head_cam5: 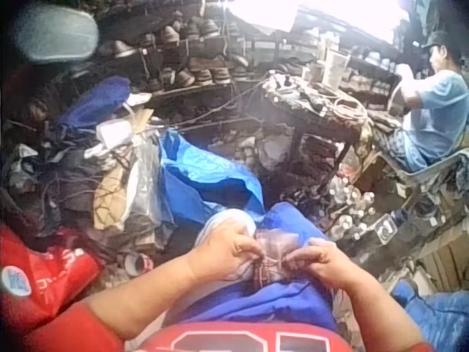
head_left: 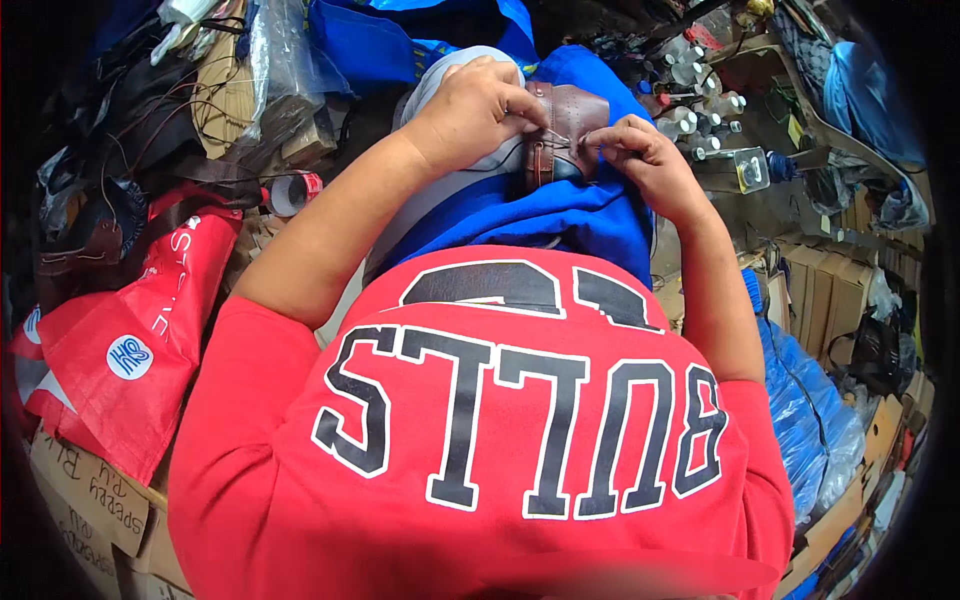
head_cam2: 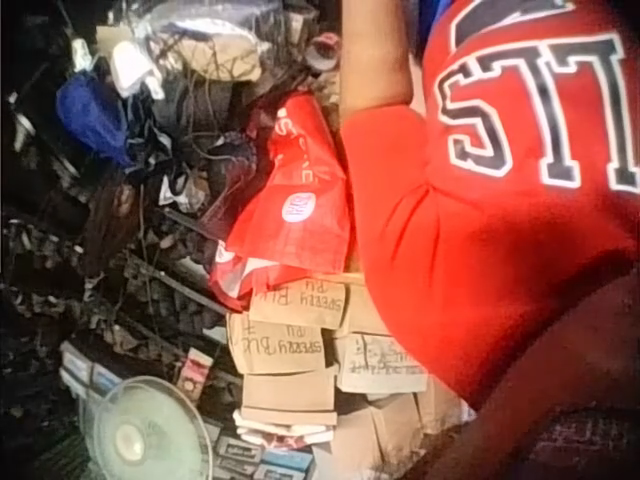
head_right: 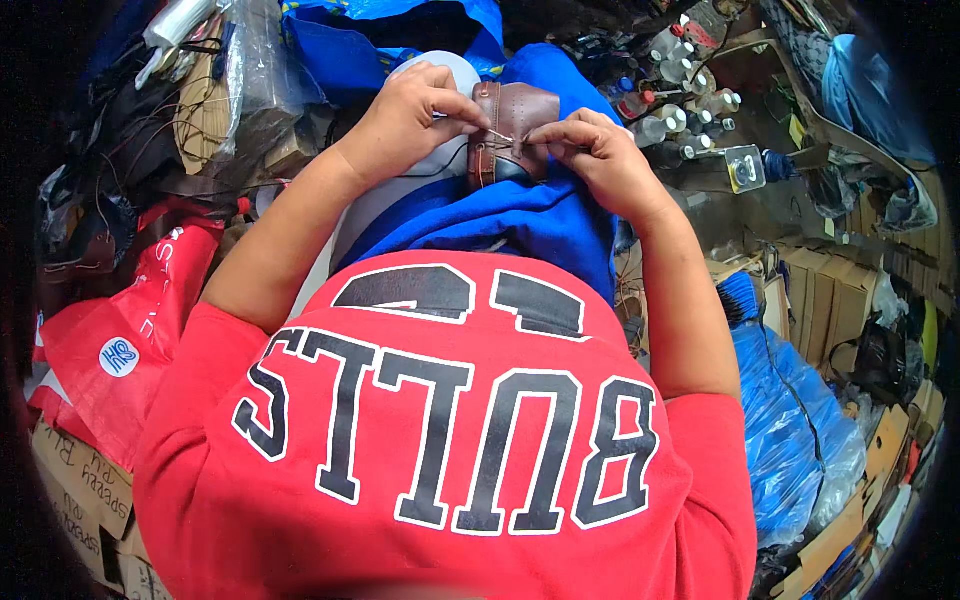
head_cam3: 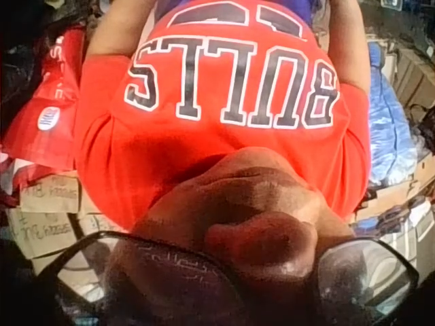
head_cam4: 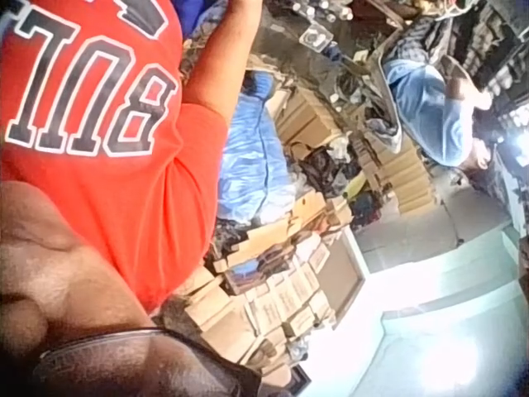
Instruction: Stitch the leather upper of a shoe by hand using a needle and thread.
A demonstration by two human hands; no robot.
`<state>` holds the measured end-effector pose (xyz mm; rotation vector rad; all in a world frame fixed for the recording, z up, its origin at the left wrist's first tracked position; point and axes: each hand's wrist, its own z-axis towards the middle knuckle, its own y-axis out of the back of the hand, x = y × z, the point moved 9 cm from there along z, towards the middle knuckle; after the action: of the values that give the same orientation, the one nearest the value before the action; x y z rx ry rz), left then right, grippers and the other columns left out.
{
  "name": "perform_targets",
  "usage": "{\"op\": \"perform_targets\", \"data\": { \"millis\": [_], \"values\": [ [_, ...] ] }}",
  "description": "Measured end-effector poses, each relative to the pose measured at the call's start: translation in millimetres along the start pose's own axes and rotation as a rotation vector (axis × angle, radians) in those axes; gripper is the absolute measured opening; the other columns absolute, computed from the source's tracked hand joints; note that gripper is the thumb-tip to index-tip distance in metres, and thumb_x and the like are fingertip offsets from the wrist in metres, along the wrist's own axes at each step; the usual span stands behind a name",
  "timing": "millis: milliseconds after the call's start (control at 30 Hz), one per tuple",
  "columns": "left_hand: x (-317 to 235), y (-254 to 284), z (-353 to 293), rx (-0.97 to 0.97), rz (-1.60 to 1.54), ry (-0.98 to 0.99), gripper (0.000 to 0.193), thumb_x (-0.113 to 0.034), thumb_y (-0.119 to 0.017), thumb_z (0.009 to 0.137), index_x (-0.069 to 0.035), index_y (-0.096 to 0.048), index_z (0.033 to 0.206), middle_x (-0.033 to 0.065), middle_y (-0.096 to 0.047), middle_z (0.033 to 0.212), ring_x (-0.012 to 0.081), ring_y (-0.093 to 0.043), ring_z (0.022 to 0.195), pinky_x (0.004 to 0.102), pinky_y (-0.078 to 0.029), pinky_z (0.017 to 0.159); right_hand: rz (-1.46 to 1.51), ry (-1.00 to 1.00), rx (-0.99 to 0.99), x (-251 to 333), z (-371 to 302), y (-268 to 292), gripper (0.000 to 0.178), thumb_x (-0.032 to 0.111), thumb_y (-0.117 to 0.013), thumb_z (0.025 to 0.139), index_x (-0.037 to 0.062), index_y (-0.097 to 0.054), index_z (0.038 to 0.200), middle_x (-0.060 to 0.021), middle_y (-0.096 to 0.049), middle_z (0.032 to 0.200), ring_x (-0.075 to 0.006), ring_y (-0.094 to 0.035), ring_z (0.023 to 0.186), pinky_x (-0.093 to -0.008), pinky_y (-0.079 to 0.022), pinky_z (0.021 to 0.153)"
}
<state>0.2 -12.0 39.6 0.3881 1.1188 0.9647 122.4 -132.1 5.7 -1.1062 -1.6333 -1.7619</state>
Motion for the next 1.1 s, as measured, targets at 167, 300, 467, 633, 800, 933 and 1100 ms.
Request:
{"op": "perform_targets", "data": {
  "millis": [167,300,467,633,800,933,1100],
  "values": [
    [-4.3,3.1,2.2,-0.032,0.069,-0.019,0.01,-0.011,-0.074,0.072,-0.017,-0.073,0.08,0.0033,-0.054,0.071,0.0235,-0.054,0.076,0.0365,-0.042,0.076,0.06,-0.045,0.029,-8.9,2.3,-3.5,0.016,0.012,-0.063,0.086,0.0134,-0.071,0.1,-0.0028,-0.059,0.085,-0.0166,-0.054,0.086,-0.0272,-0.044,0.079],
    [-10.8,5.8,2.5,-0.057,0.156,-0.042,0.01,-0.011,-0.074,0.072,-0.018,-0.073,0.08,0.0034,-0.053,0.07,0.0238,-0.054,0.076,0.0368,-0.041,0.075,0.065,-0.053,0.025,-11.7,3.1,-3.4,0.015,0.013,-0.064,0.087,0.0135,-0.071,0.1,-0.0022,-0.06,0.086,-0.0163,-0.054,0.087,-0.0272,-0.044,0.081],
    [-20.3,0.3,1.5,-0.008,0.132,-0.107,0.012,-0.01,-0.074,0.07,-0.016,-0.073,0.081,0.0041,-0.053,0.07,0.0244,-0.054,0.074,0.0357,-0.041,0.071,0.135,-0.063,0.049,-15.2,0.9,-4.8,0.02,0.01,-0.066,0.083,0.0125,-0.072,0.102,-0.0016,-0.061,0.085,-0.0157,-0.054,0.087,-0.0268,-0.044,0.082],
    [-5.0,-8.8,0.8,0.069,-0.054,-0.038,0.014,-0.007,-0.074,0.071,-0.013,-0.074,0.084,0.0052,-0.055,0.071,0.023,-0.054,0.075,0.0335,-0.043,0.07,0.172,-0.069,0.06,-21.3,2.0,-9.6,0.021,0.007,-0.067,0.081,0.0113,-0.073,0.101,-0.0018,-0.06,0.084,-0.0152,-0.055,0.085,-0.0257,-0.044,0.082],
    [34.2,-36.5,18.7,0.297,-0.473,0.119,0.015,-0.004,-0.073,0.072,-0.009,-0.074,0.086,0.0045,-0.058,0.076,0.0181,-0.057,0.078,0.0294,-0.045,0.071,0.193,-0.047,0.045,-24.2,12.7,-12.3,0.023,0.003,-0.066,0.078,0.0108,-0.073,0.099,-0.0017,-0.06,0.083,-0.0148,-0.055,0.085,-0.0254,-0.045,0.08],
    [38.1,-45.0,22.1,0.431,-0.43,0.187,0.013,-0.005,-0.073,0.073,-0.009,-0.074,0.085,0.0048,-0.062,0.077,0.0179,-0.059,0.077,0.0289,-0.046,0.071,0.123,-0.023,0.038,-22.9,13.8,-11.0,0.027,-0.001,-0.065,0.075,0.0121,-0.074,0.098,-0.0017,-0.06,0.08,-0.0147,-0.057,0.083,-0.0261,-0.046,0.077],
    [17.8,-19.8,-1.8,0.216,-0.232,-0.006,0.021,-0.004,-0.072,0.072,-0.015,-0.076,0.09,0.0015,-0.061,0.075,0.0179,-0.055,0.08,0.031,-0.044,0.074,-0.014,-0.006,-0.056,-14.3,-5.1,-5.9,0.024,0.008,-0.071,0.076,0.0153,-0.074,0.099,-0.0019,-0.063,0.078,-0.0164,-0.057,0.079,-0.0278,-0.046,0.075]
  ]
}}
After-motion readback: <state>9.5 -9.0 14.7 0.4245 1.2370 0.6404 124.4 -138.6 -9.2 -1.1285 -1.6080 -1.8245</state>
